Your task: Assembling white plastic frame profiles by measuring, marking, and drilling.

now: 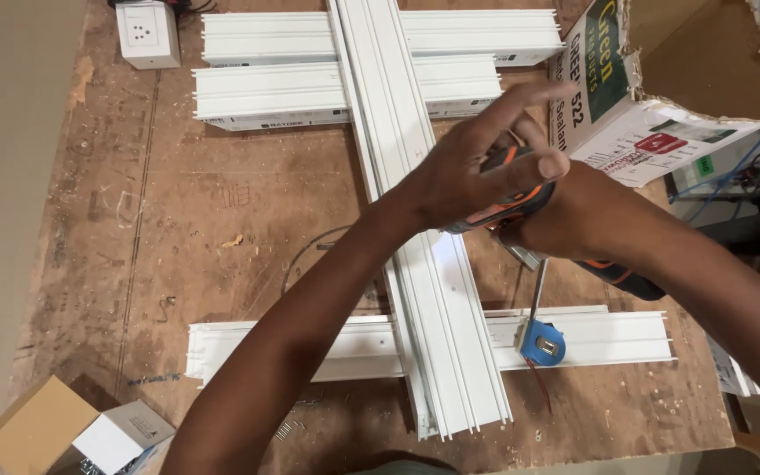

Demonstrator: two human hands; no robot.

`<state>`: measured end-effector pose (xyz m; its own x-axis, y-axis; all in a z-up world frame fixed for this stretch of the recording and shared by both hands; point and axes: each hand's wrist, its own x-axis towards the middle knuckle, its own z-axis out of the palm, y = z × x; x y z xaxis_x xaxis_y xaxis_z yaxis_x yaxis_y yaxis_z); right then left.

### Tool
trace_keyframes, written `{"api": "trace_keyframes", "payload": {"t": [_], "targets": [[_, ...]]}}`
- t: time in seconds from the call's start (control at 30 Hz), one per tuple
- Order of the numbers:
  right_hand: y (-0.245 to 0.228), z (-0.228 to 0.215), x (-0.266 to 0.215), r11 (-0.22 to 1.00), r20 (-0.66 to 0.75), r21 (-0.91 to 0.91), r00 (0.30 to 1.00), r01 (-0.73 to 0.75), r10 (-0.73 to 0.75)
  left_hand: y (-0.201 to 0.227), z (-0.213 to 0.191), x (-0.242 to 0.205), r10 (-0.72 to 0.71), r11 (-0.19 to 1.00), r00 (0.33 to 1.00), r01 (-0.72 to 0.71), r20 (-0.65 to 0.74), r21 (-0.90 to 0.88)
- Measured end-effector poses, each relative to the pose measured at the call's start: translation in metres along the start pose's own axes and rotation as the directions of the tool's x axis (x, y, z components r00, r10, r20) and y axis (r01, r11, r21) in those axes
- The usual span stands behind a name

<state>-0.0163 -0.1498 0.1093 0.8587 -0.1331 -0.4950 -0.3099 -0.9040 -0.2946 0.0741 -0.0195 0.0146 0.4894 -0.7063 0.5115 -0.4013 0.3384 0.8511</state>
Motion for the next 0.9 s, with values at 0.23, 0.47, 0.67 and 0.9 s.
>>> {"api": "trace_keyframes", "payload": {"t": [0.23,0.47,0.67,0.9], "targets": [[-0.006,-0.005,-0.004,0.994,0.004,0.008,0.994,-0.110,0.109,-0.015,0.011,0.006,-0.081,0.950,0.992,0.108,0.102,-0.292],[-0.001,-0.002,0.001,0.993,-0.003,-0.052,0.994,-0.110,0.110,-0.019,0.012,0.008,-0.051,0.957,0.994,0.077,0.097,-0.279],[-0.012,-0.006,-0.004,0.990,0.008,-0.056,0.992,-0.129,0.129,-0.018,0.013,0.004,-0.069,0.964,0.996,0.083,0.063,-0.253],[-0.011,-0.006,-0.002,0.985,0.004,-0.066,0.987,-0.160,0.161,-0.023,0.015,-0.002,-0.025,0.974,0.999,0.030,0.025,-0.225]]}}
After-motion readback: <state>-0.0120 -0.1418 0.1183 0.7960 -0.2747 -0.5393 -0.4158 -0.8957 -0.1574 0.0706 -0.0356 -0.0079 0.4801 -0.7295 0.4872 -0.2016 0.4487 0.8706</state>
